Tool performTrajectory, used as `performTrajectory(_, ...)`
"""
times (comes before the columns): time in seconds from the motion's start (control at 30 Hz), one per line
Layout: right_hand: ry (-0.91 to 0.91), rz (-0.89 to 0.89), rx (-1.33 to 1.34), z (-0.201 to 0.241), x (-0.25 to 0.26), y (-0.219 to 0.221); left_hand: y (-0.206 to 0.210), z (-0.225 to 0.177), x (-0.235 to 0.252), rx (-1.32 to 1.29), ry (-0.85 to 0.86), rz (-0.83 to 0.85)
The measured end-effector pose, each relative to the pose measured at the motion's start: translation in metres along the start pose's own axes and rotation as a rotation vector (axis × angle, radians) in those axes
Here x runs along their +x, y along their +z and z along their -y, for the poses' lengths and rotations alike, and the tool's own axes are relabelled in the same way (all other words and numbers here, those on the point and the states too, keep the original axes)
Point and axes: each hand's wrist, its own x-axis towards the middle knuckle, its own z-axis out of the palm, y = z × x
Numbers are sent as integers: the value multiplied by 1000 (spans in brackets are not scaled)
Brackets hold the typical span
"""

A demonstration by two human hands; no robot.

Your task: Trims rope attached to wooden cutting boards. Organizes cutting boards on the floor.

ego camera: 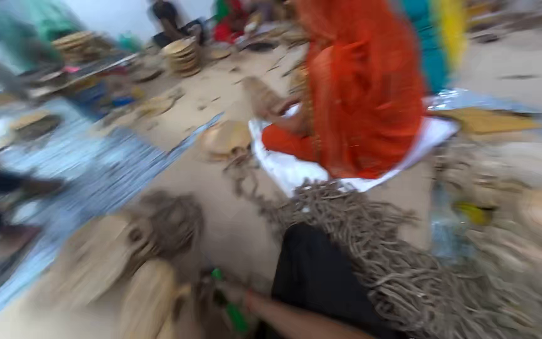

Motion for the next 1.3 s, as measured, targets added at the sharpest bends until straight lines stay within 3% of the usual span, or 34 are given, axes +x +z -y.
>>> performTrajectory(0.1, -45, -43, 48, -20, 2, 22, -3, -11, 4, -21, -143, 171)
performTrajectory(0.23, -139, -246, -155, -19, 31, 4, -1, 11, 9, 35, -243, 251)
performTrajectory(0.47, -127, 264, -714, -17, 62, 1, -4, 2, 7, 103, -344, 237)
performTrajectory(0.53, -85, 279, -978, -27, 61, -4, -7, 6, 8, 126, -404, 181)
performTrajectory(0.6, -29, 186, -1202, -34, 53, -21, -12, 17, 11, 143, -479, 113)
performTrajectory(0.7, 27, -66, -1261, -21, 42, -52, -15, 50, 22, 188, -644, 62)
performTrajectory(0.87, -11, -262, -1365, 36, 43, -78, -2, 100, 27, 160, -897, 240)
performTrajectory(0.97, -29, -330, -1373, 46, 38, -93, 7, 98, 35, 94, -795, 237)
performTrajectory(1.07, -193, -315, -1260, 29, 32, -103, 32, 82, 37, -123, -471, 285)
performTrajectory(1.2, -369, -30, -1038, 9, 25, -89, 54, 51, 34, -166, -58, 302)
performTrajectory(1.3, -291, 154, -1044, 11, 28, -90, 47, 54, 41, -116, -73, 232)
